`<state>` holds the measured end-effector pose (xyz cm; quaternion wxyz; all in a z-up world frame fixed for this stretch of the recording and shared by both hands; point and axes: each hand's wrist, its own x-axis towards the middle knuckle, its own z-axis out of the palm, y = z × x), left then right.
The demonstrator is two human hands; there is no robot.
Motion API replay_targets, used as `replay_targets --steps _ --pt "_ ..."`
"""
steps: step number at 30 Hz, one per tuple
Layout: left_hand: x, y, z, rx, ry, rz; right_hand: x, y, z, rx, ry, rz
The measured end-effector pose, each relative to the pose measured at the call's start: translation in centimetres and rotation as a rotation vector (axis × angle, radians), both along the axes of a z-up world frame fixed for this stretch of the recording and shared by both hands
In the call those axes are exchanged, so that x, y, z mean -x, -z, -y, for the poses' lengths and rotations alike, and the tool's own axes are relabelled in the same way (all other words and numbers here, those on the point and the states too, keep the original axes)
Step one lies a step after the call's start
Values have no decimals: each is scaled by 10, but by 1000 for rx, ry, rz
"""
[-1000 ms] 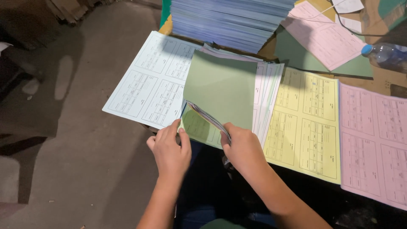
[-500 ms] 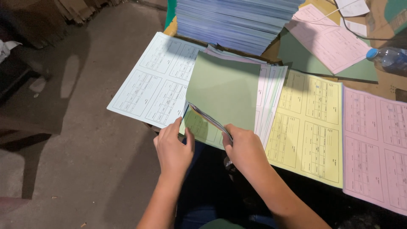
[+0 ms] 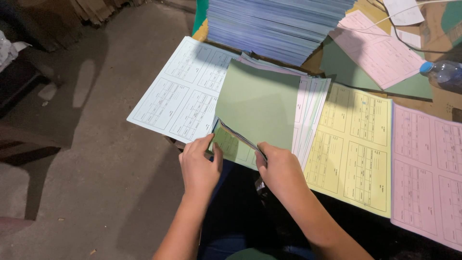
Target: Collating and aligning multi-colored paper forms in preparation for binding with tape.
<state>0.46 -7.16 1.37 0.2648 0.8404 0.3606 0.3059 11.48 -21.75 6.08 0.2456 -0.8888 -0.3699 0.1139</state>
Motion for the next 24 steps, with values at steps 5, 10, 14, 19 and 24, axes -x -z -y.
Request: replay_targets --steps 5,10,14,19,24 --pt "2 -3 0 20 4 14 2 -2 -1 1 0 16" --pt "-1 14 -1 -87 5 107 3 -5 0 -18 1 1" --pt "-2 16 1 -72 26 137 0 2 -1 -14 0 15" --pt "0 15 -1 70 18 178 1 0 -1 -4 -4 20" --pt "3 -3 -1 152 12 81 4 0 -1 -18 -11 43"
